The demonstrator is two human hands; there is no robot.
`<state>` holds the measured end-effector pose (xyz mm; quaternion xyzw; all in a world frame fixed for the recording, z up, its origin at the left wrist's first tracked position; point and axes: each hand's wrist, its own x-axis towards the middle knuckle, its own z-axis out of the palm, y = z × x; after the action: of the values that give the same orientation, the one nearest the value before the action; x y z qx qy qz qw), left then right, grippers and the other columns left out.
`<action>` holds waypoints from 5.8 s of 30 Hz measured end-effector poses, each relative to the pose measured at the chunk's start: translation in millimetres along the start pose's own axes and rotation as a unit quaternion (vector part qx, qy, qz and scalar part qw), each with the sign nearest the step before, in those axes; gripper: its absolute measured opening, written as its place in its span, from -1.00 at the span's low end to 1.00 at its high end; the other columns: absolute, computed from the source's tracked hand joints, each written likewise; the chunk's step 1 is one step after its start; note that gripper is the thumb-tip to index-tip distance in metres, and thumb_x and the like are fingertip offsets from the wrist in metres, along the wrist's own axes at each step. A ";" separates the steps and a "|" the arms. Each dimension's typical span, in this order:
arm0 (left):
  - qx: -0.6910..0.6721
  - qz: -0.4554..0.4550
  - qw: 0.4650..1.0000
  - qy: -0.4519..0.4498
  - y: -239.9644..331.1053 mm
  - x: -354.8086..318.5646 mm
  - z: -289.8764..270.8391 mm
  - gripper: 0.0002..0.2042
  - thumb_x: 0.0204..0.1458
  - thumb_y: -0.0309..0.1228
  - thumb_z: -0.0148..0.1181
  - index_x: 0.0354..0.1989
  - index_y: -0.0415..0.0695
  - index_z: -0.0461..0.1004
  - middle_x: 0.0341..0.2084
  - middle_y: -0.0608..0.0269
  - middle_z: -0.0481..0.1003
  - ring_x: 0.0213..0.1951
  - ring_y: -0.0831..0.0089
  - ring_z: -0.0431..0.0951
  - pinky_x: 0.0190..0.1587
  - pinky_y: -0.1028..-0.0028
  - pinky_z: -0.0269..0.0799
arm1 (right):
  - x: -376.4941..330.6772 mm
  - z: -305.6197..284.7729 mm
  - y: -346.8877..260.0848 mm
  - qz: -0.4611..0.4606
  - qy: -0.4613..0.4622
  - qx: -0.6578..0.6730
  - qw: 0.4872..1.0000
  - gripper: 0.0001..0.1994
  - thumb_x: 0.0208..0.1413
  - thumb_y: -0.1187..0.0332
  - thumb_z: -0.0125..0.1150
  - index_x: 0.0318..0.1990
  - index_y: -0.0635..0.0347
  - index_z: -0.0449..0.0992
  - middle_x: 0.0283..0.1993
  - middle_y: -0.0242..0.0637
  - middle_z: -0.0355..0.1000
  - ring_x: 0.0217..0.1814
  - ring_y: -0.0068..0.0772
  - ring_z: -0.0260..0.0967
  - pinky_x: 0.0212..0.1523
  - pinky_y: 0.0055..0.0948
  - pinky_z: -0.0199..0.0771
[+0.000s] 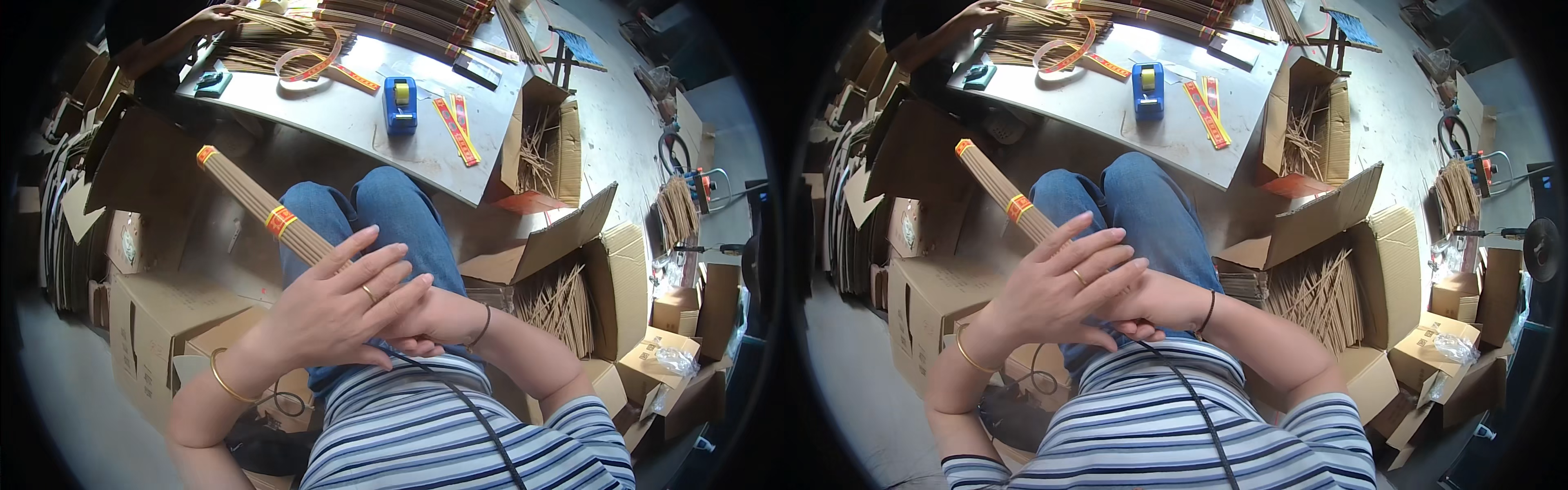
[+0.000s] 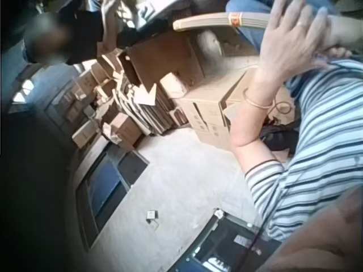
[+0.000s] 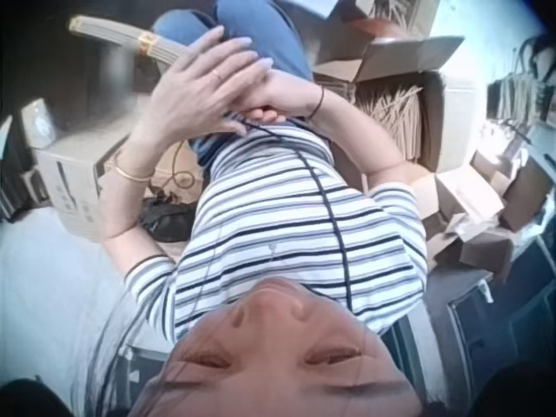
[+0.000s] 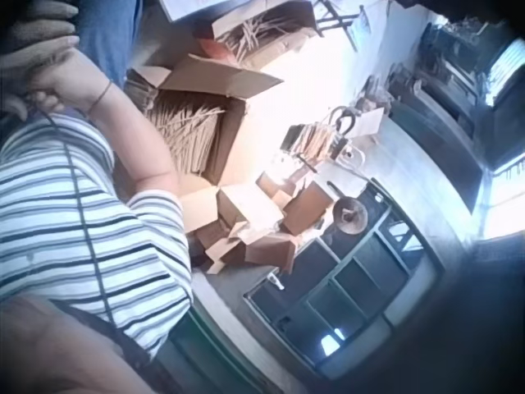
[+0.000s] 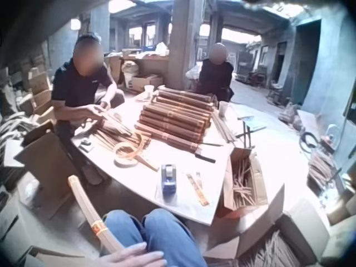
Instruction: The person gathers thin wooden sticks from a cardboard box, aligns them into a bundle, and wraps a red and yellow paper band around the middle to secure them. The person repeats this process for multiple bundles.
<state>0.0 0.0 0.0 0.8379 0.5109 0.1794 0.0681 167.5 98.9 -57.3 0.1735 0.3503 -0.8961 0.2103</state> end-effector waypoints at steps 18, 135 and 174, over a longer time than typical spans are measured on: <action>-0.392 -0.397 0.829 -0.033 -55.7 21.6 4.9 -0.77 0.02 -0.33 0.30 -0.29 -0.20 0.43 -0.66 0.16 0.47 -0.68 0.40 0.45 -0.56 0.48 0.34 | 45.5 -225.6 -90.2 -0.251 0.713 -0.497 0.426 -0.79 0.04 0.26 0.32 -0.31 0.21 0.54 -0.27 -0.20 0.42 -0.26 -0.21 0.41 -0.17 -0.28 0.43; -0.603 -0.341 0.712 0.112 35.8 -3.2 -32.4 -0.43 0.32 -0.02 -0.38 -0.27 -0.30 0.44 -0.67 0.29 0.39 -0.68 0.62 0.27 -0.64 0.60 0.12 | -44.1 59.4 -43.0 -0.497 0.336 -0.434 0.672 -0.73 -0.06 0.25 0.44 -0.45 0.24 0.48 -0.34 -0.29 0.49 -0.43 -0.60 0.43 -0.52 -0.67 0.38; -0.778 -0.311 0.541 -0.074 26.4 -12.6 -30.3 -0.30 0.30 0.12 -0.45 -0.18 -0.35 0.46 -0.65 0.30 0.39 -0.73 0.67 0.25 -0.66 0.64 0.18 | -40.2 45.1 -32.5 -0.552 0.265 -0.415 0.674 -0.69 -0.07 0.16 0.40 -0.46 0.22 0.47 -0.39 -0.28 0.46 -0.45 -0.50 0.45 -0.51 -0.61 0.41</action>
<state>5.5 -25.6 33.0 0.2545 0.3927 0.4113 0.7822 178.2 99.2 10.4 0.0735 0.7590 -0.5283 -0.3734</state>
